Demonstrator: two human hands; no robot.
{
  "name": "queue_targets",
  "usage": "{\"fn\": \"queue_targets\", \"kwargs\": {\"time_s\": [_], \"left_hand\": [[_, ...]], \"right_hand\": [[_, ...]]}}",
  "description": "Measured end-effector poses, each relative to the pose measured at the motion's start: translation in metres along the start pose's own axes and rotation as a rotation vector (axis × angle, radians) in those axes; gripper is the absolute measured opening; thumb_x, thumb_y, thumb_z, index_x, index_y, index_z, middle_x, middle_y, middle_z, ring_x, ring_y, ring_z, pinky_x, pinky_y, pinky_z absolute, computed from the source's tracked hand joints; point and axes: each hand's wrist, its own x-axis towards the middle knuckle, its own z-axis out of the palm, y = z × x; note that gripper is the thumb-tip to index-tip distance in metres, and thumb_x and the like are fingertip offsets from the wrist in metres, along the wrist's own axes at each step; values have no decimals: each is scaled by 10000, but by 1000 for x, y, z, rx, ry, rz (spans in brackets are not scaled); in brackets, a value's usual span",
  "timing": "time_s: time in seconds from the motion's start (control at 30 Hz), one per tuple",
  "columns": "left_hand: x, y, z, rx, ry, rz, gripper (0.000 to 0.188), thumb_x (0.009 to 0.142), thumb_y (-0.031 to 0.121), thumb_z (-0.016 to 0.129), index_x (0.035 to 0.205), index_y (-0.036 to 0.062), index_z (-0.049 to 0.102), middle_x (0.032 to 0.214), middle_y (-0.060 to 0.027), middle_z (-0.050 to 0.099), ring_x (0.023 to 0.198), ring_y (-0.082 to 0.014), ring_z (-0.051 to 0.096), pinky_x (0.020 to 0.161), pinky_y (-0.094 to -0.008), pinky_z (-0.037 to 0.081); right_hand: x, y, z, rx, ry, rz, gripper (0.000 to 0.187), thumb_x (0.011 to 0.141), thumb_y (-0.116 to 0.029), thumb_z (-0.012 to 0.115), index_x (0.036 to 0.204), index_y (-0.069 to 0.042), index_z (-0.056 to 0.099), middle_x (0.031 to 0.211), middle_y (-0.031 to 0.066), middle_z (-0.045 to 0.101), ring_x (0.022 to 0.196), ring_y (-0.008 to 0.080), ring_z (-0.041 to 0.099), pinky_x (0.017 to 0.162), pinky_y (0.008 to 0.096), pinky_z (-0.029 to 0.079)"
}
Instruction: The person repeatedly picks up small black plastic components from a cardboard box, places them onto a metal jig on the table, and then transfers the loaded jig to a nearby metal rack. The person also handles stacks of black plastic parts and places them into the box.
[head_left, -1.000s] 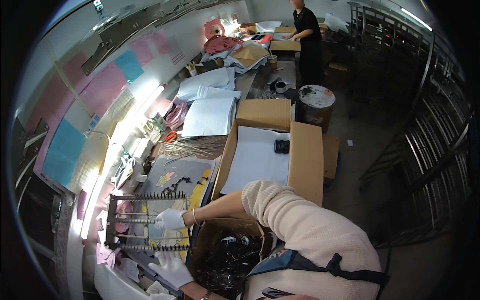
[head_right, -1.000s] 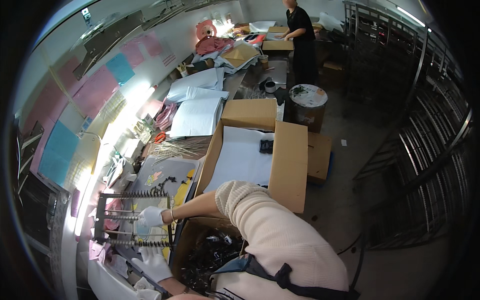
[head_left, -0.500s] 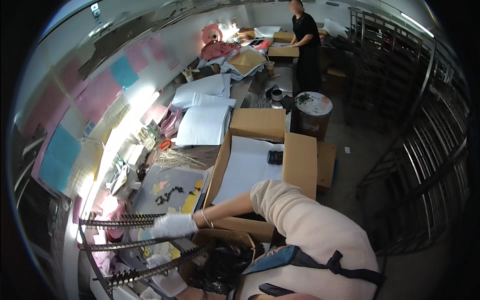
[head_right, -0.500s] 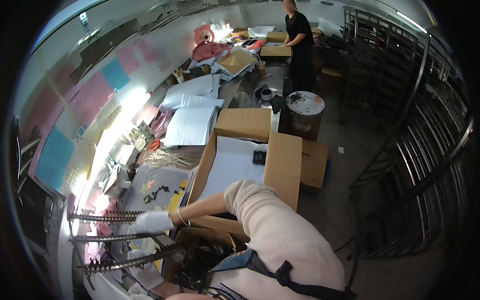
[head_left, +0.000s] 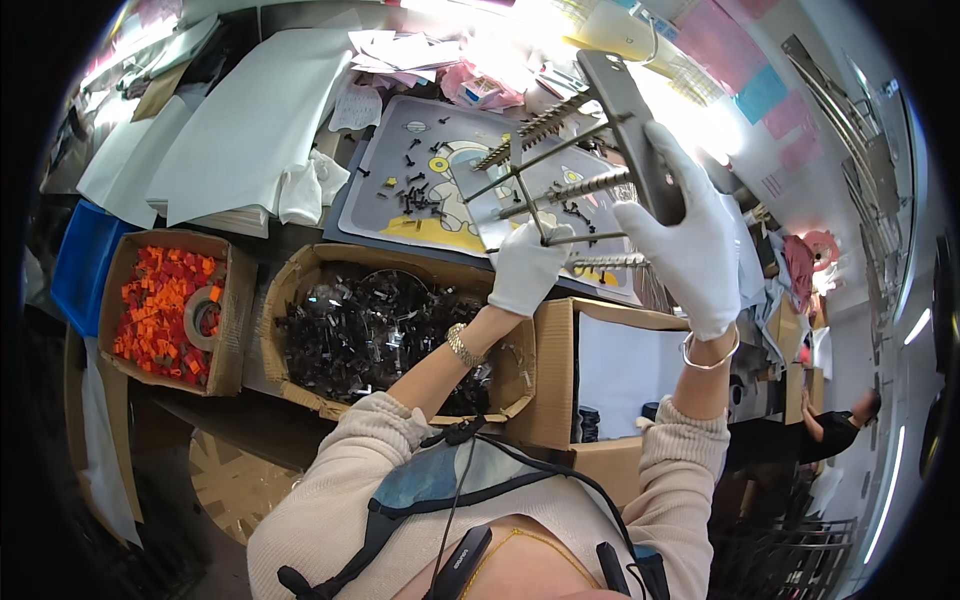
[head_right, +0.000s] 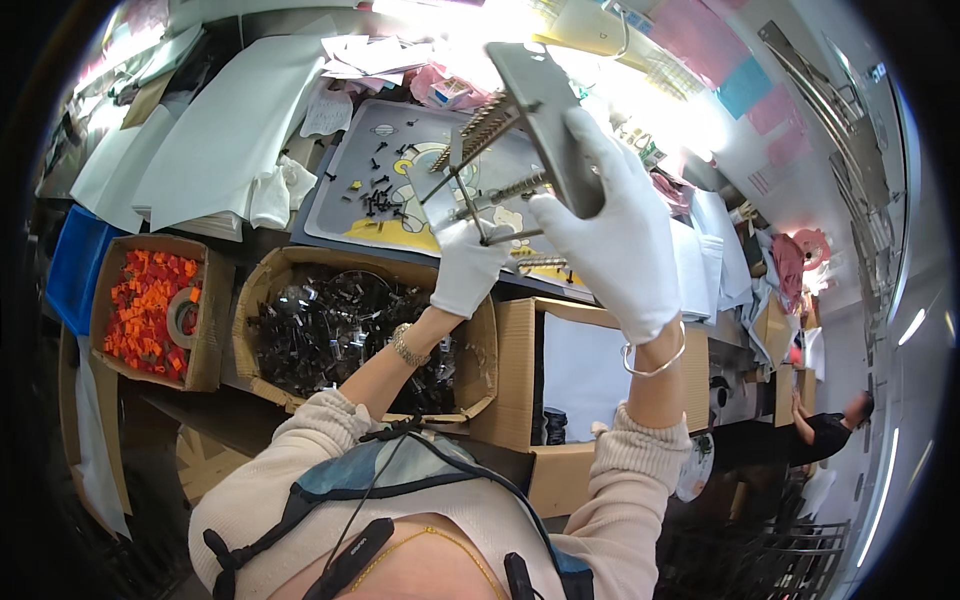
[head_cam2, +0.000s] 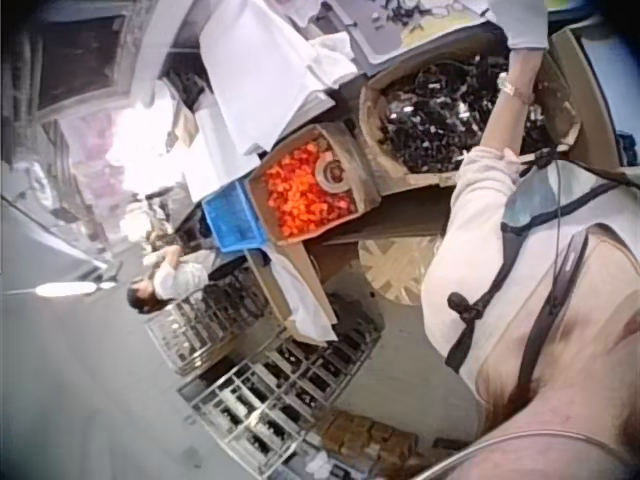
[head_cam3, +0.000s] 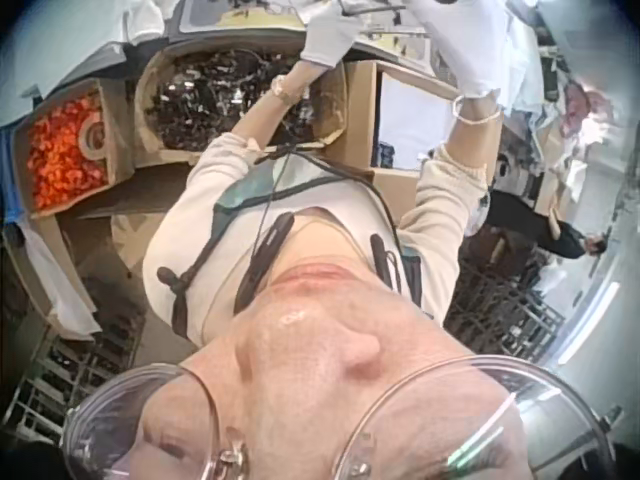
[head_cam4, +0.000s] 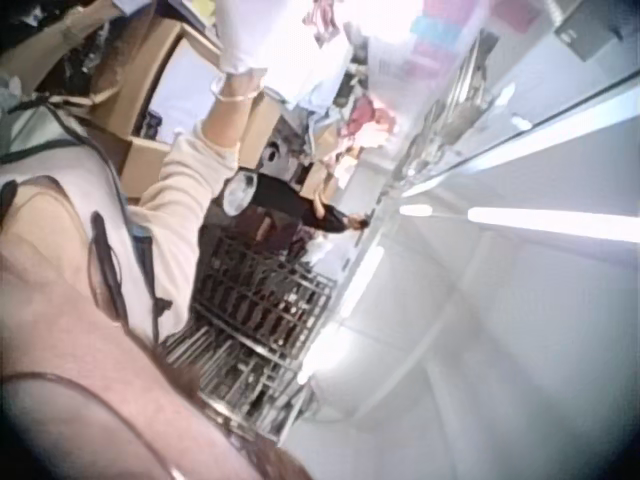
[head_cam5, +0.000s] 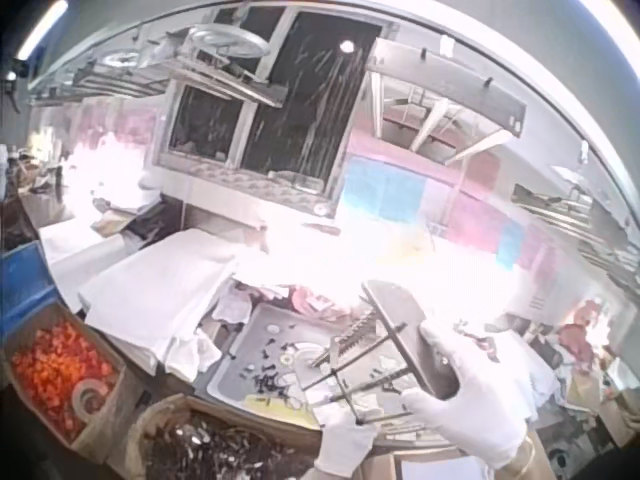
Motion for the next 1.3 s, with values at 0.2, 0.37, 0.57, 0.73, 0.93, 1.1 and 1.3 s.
{"fn": "queue_targets", "kwargs": {"time_s": [0.2,0.37,0.57,0.73,0.93,1.1,1.3], "left_hand": [[38,-21,-3,-127,-17,-209,246,863,255,722,897,13,700,861,-215,690,857,-395,675,785,-453,533],[44,-39,-3,194,-312,-205,337,948,297,641,1041,-22,699,926,-213,712,860,-288,713,789,-373,537],[34,9,-38,-223,-364,-453,367,933,329,679,1099,5,713,852,-166,721,813,-252,698,727,-334,513],[14,-36,-24,402,-469,314,185,978,178,596,1042,72,733,835,-133,712,724,-258,697,649,-346,536],[-15,29,-108,585,49,329,213,761,184,761,685,90,585,641,-91,549,650,-318,564,629,-467,436],[-73,46,-174,685,-138,461,264,714,89,754,669,101,494,671,-62,454,688,-282,495,708,-428,366],[-115,34,-213,895,-241,404,249,730,77,734,662,99,495,659,-78,454,694,-295,482,696,-436,362]], "right_hand": [[59,-11,27,-116,-182,5,614,812,-150,699,1401,-48,559,1227,204,666,1085,281,680,969,348,519],[77,41,45,-185,-104,-56,622,833,-142,674,1429,-26,537,1254,225,661,1116,278,671,984,346,505],[100,-28,23,-260,-449,229,616,902,-300,595,1424,18,521,1298,262,642,1187,293,654,1016,335,481],[72,16,15,-217,-336,176,680,880,-308,609,1461,20,477,1037,196,709,945,219,676,896,313,502],[-57,70,12,498,-91,507,631,996,-498,552,1322,42,554,1079,140,677,943,192,657,862,317,528],[-118,124,115,678,157,528,416,1085,-360,457,1206,6,614,1054,51,650,878,108,639,713,277,543],[-154,86,122,300,113,635,263,1052,-241,548,930,-24,632,808,129,627,753,82,586,688,271,491]]}}
